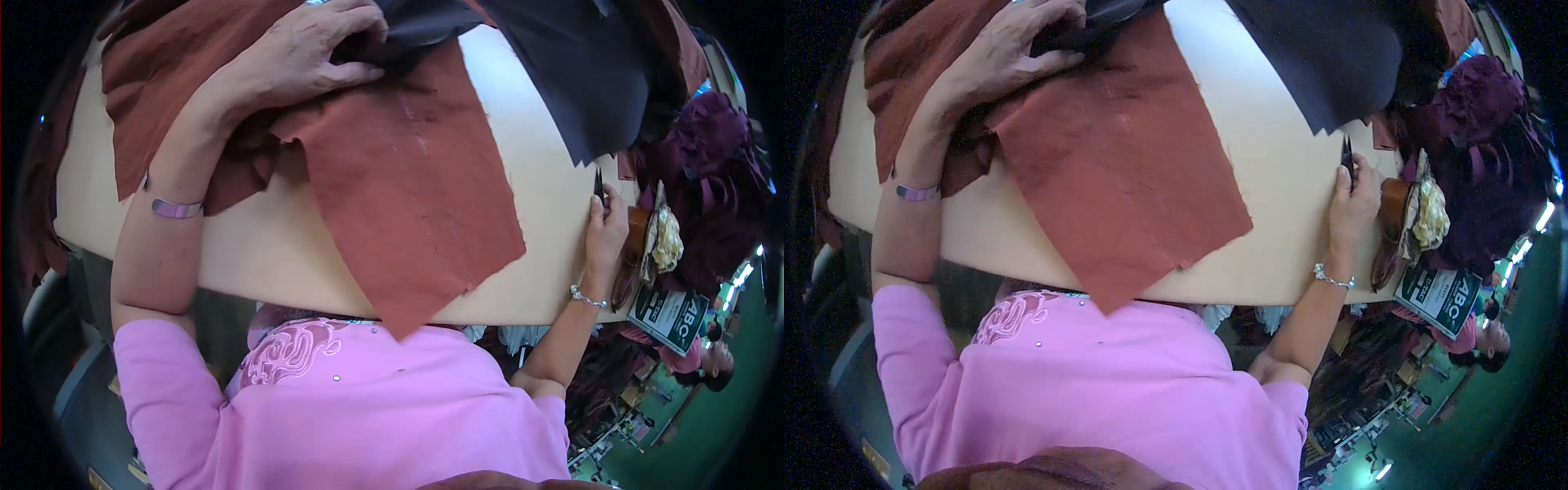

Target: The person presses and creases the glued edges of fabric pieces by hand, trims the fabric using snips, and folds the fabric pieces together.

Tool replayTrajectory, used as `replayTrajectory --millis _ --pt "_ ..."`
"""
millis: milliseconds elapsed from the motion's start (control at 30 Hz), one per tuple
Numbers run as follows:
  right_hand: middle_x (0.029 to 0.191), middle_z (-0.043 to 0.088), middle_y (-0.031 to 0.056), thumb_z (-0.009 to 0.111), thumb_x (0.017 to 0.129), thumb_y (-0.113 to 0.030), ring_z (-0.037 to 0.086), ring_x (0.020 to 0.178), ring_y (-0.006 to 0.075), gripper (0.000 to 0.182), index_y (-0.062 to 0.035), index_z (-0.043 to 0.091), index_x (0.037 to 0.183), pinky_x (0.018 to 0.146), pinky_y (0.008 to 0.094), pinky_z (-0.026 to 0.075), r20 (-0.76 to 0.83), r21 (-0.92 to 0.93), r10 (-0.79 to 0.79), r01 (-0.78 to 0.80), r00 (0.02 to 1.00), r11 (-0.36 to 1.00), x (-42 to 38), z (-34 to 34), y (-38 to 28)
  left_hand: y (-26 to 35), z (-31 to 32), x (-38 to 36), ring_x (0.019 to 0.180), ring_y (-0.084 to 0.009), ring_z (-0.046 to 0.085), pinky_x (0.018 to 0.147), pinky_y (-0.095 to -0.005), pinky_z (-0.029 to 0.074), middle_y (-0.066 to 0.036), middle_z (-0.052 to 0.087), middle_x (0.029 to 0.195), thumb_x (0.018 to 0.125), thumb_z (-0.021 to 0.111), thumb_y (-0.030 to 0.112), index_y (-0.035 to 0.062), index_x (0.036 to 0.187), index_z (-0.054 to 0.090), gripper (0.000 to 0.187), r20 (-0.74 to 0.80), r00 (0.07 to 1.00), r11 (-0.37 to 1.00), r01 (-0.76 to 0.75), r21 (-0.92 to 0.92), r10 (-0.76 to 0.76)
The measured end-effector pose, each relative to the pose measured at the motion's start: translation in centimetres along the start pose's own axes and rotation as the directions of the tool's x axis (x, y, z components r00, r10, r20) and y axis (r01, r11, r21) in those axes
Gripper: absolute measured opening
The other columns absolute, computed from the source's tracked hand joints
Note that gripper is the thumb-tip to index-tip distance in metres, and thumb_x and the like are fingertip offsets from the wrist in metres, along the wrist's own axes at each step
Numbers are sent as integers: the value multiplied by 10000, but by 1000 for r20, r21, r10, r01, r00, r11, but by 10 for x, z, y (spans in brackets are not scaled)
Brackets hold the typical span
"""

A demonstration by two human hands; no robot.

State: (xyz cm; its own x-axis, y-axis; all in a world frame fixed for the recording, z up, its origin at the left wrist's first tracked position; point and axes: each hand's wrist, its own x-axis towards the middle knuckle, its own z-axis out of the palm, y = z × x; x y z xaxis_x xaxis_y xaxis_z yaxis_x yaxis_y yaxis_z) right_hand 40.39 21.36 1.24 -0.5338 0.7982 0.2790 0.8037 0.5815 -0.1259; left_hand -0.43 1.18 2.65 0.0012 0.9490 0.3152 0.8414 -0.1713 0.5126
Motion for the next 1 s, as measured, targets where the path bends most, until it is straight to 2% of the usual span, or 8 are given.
replayTrajectory --millis 100,233,333,400,533,733,933,1000 --pt "865 559 -27 613 884 -47 471 759 47 277 33 582 1148 724 198 413 78 325 216 -229 973 917 7 0 2 -2 -4 0 1053 -307 481 920 -383 406 -121 535 1046 782 697 162 58 949 566 236 45 999 1000 13 -2 -13" --pt "918 579 -7 608 875 4 522 809 69 235 24 579 1107 760 212 426 154 575 156 -216 976 789 7 -6 -23 -21 5 -3 1067 -315 481 939 -388 398 -133 528 1068 810 660 139 39 998 558 237 -12 997 995 -71 -64 71" --pt "951 589 48 615 853 18 566 860 112 239 22 584 1090 738 251 468 -89 651 -238 238 967 721 21 -9 -97 -22 5 -3 1073 -315 482 943 -391 397 -136 529 1070 823 640 116 25 1018 552 233 -18 996 995 -87 -50 87" --pt "964 599 98 618 785 81 599 898 188 279 -10 616 1048 751 303 484 0 531 -478 405 878 744 30 -14 -145 -11 -1 -2 1070 -317 482 941 -391 399 -137 529 1069 825 637 111 23 1020 551 231 4 998 998 -58 -27 59" --pt "926 573 91 602 671 71 566 843 289 300 -63 631 937 746 370 467 -123 488 -757 704 641 517 53 18 -206 -5 -4 -3 1069 -318 482 931 -391 405 -139 531 1065 816 643 104 21 1015 549 235 3 999 999 -32 -13 32" --pt "908 570 58 592 685 8 561 814 254 246 -73 616 916 726 353 469 -264 289 -826 857 499 426 65 50 -225 -9 -1 -3 1051 -323 491 919 -392 412 -139 535 1056 797 654 88 18 1007 543 248 -15 998 998 -55 3 55" --pt "905 560 53 577 692 -25 558 786 241 231 -63 612 917 706 333 490 -165 374 -888 861 429 346 58 32 -202 -21 9 0 1046 -324 490 911 -399 414 -140 534 1043 792 687 129 17 985 538 268 -56 990 991 -132 -7 131" --pt "902 558 54 581 684 -37 558 781 241 225 -58 613 906 696 331 492 -218 354 -862 860 457 367 57 38 -208 -6 4 -1 1044 -321 485 905 -397 415 -138 532 1033 776 723 184 20 973 536 318 -20 998 998 -60 11 60"
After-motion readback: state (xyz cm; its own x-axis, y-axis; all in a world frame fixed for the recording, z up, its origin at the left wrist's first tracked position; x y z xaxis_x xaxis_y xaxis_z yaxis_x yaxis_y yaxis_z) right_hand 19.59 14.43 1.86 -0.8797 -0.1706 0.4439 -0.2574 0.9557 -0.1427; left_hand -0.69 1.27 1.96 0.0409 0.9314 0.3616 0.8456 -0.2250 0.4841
